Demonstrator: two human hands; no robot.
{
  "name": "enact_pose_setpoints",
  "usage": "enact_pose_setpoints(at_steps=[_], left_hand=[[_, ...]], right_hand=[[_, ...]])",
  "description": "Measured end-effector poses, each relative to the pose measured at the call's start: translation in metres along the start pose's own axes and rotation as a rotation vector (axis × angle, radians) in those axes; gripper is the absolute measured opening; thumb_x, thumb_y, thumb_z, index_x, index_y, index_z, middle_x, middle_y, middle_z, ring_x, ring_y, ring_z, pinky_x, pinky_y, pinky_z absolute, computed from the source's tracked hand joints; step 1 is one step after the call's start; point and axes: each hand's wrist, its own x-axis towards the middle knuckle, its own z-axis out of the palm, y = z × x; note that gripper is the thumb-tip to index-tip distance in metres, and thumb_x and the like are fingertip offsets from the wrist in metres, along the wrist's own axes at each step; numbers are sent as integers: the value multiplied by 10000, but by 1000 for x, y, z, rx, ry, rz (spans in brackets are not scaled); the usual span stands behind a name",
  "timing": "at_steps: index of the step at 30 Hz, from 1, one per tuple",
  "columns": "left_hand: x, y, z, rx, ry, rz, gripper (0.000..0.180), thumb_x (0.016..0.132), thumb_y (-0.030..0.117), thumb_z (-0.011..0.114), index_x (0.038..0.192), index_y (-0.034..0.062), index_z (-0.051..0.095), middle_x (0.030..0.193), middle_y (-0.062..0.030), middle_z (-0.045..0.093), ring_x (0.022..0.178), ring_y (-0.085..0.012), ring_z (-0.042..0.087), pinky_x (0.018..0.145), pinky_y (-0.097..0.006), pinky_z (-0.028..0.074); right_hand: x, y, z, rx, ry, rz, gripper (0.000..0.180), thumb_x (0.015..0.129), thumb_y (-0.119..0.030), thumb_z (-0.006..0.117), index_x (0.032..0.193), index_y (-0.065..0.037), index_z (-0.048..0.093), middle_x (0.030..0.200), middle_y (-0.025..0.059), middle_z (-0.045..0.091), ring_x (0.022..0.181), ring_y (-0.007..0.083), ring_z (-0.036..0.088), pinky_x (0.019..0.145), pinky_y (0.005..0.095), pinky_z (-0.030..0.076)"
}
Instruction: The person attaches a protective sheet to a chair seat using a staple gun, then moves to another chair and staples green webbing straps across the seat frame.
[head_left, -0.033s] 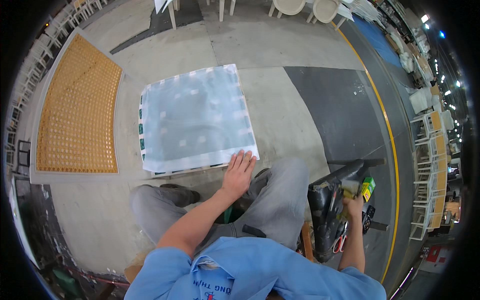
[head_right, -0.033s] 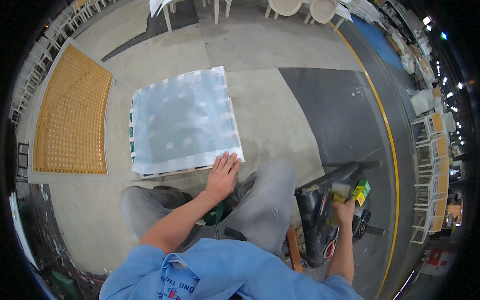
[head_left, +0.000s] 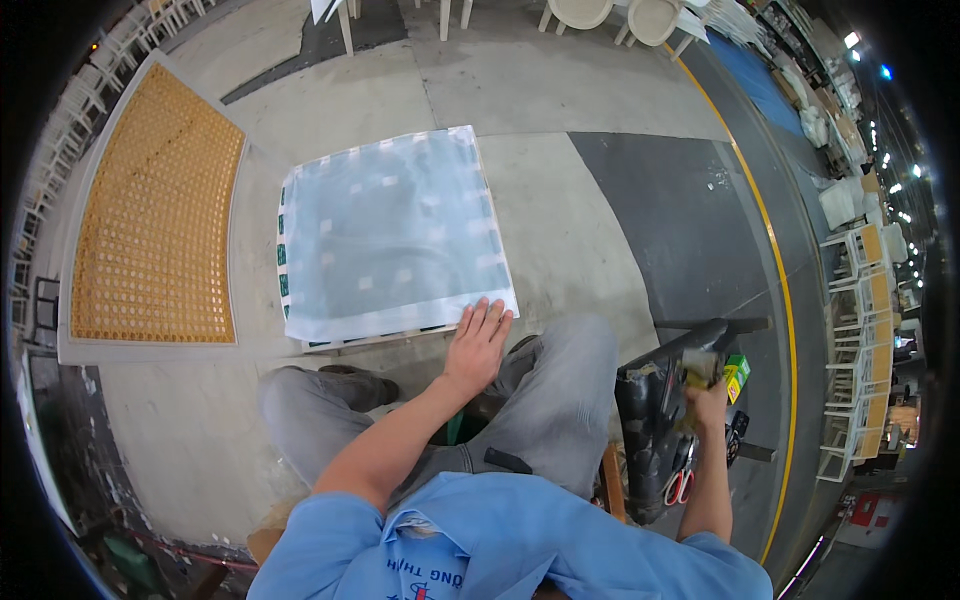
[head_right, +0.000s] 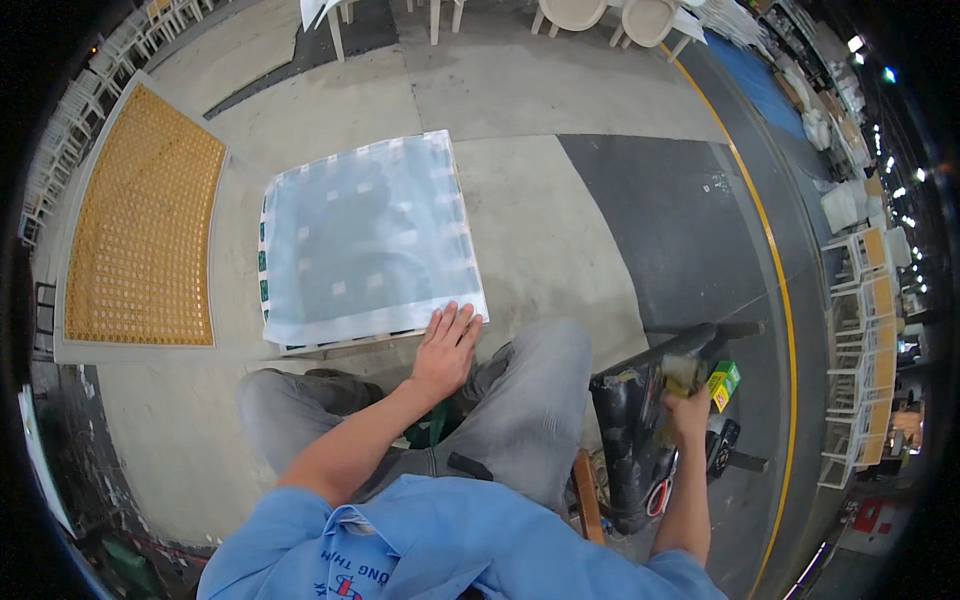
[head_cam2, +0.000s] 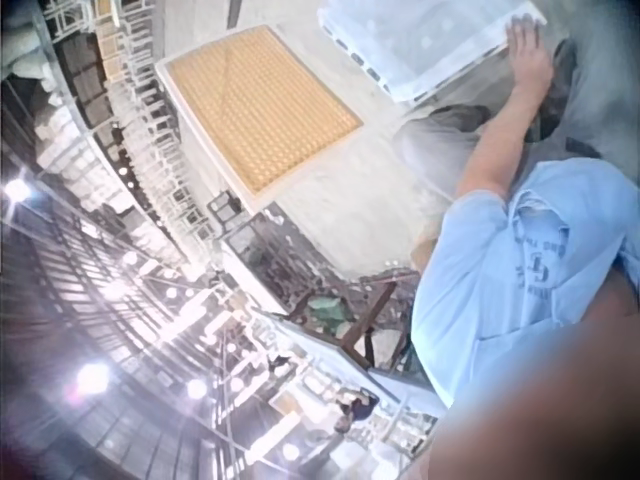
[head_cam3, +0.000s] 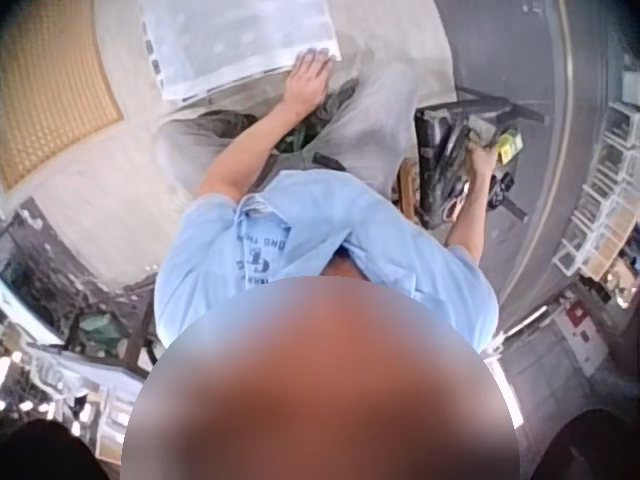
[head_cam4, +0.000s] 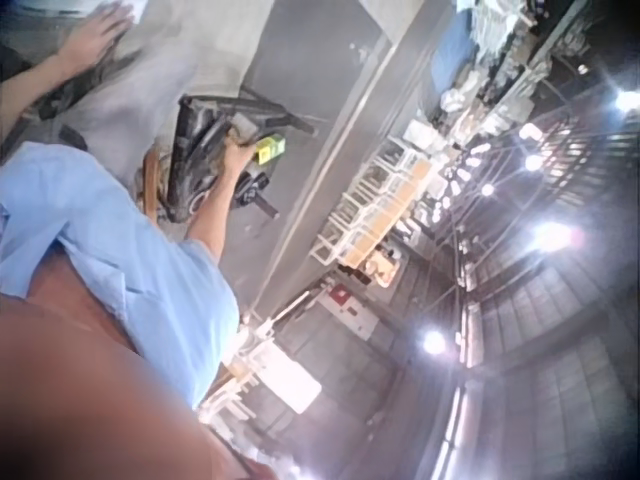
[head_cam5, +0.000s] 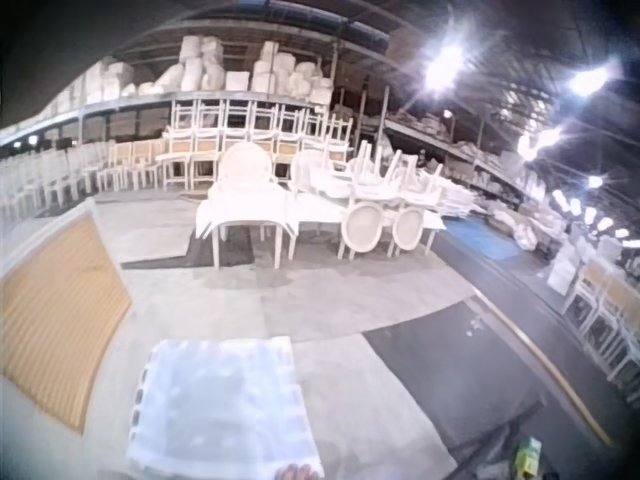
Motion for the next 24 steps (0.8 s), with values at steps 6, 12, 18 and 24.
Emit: enact_pose_setpoints(at_steps=[6, 12, 18, 24], left_hand=[[3, -9, -2, -8, 10, -9, 609, 906, 142, 651, 1494, 69, 510, 1566, -153, 456, 1494, -369, 369, 1254, -511, 244], [1, -6, -1, -45, -7, -61, 588, 907, 140, 650, 1481, 86, 530, 1574, -142, 448, 1499, -359, 362, 1253, -512, 244], [-1, -9, 2, -31, -5, -67, 593, 896, 145, 640, 1478, 98, 537, 1590, -142, 429, 1507, -352, 351, 1247, -514, 257], [-2, -10, -1, -35, -26, -62, 609, 892, 131, 622, 1492, 87, 525, 1601, -148, 415, 1516, -358, 336, 1251, -519, 249]], right_hand=[[66, -180, 75, 274, -398, -34, 423, 813, -151, 881, 1154, -39, 656, 952, 11, 657, 710, 109, 608, 608, 298, 485], [75, -306, 191, -79, -1026, -742, 612, 807, -129, 867, 1362, -35, 627, 1201, 110, 743, 1118, 233, 676, 1004, 366, 516], [67, -272, 246, -613, -1382, -572, 700, 766, -84, 852, 1418, -140, 604, 1245, 148, 727, 1126, 266, 692, 1031, 366, 514], [62, -251, 261, -613, -1371, -586, 643, 765, -140, 835, 1375, -133, 633, 1185, 181, 735, 1102, 349, 693, 979, 392, 534]])
